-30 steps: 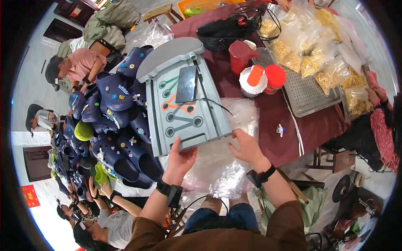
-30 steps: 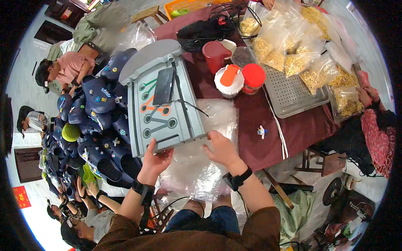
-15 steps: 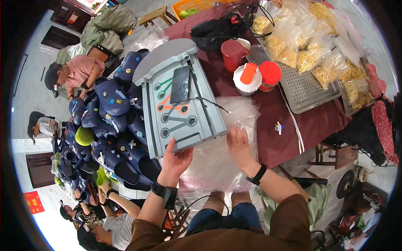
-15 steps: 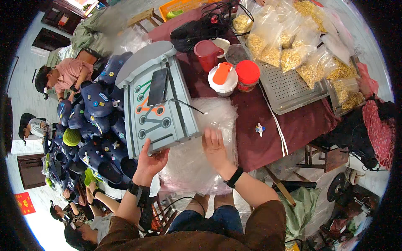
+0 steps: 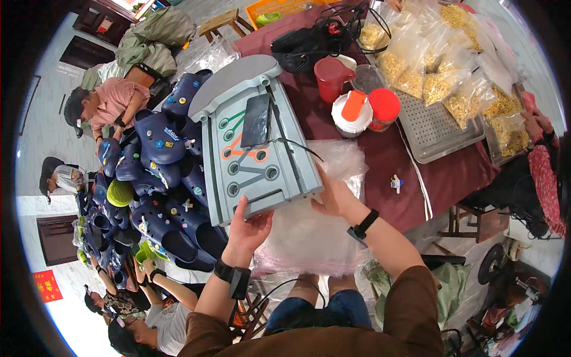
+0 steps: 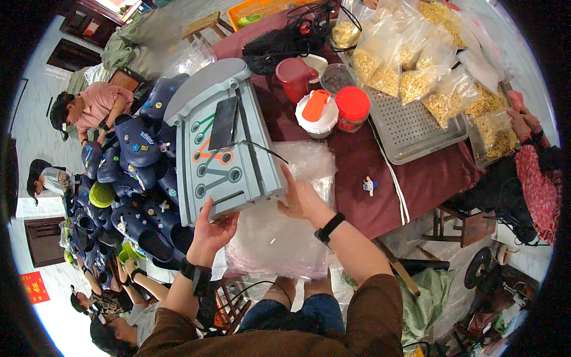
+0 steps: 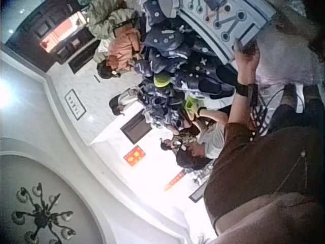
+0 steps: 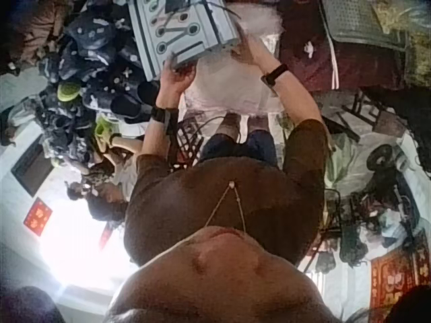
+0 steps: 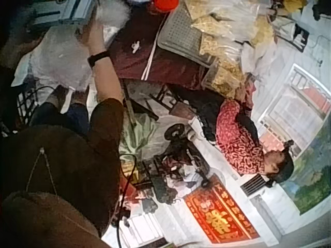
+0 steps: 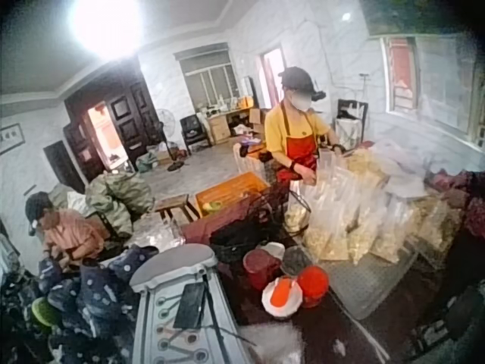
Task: Packaging finished shoes into plastic bags and placing them into a larger collection sack.
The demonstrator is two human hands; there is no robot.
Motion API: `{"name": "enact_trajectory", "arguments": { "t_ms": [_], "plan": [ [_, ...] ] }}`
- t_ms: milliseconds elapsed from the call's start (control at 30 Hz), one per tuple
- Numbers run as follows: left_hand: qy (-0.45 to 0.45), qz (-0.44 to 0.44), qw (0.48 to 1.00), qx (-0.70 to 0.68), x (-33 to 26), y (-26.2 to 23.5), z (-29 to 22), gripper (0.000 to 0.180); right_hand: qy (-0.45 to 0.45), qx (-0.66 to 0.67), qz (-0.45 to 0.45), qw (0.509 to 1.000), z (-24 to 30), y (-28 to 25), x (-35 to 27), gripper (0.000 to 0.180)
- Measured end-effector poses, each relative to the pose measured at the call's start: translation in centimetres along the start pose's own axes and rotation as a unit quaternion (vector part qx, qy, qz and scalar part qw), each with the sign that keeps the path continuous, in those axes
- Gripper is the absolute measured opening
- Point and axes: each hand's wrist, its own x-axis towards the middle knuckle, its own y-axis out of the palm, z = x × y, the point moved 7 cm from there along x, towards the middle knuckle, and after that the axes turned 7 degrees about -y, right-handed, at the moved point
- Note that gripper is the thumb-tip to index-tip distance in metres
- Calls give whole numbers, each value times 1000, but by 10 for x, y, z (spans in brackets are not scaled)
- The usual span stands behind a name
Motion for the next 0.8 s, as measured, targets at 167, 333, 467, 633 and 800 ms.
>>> {"name": "enact_trajectory", "arguments": {
  "t_ms": [167,333,467,633,800],
  "plan": [
    [10,14,1000,-2,4,-3,-1,59,-52,-39,-150,986,-19,-1,35,99],
    [19,52,998,7,19,-11,0,58,-131,16,-156,979,-54,31,57,86],
    [58,50,997,-1,41,-14,12,56,-123,202,-163,958,-67,15,43,79],
    [79,31,996,-3,63,-27,21,58,-139,-130,-238,952,-10,-37,-26,78],
    [68,37,997,-31,73,-29,28,58,153,-157,-365,905,-3,-39,-79,90]
  ]
}}
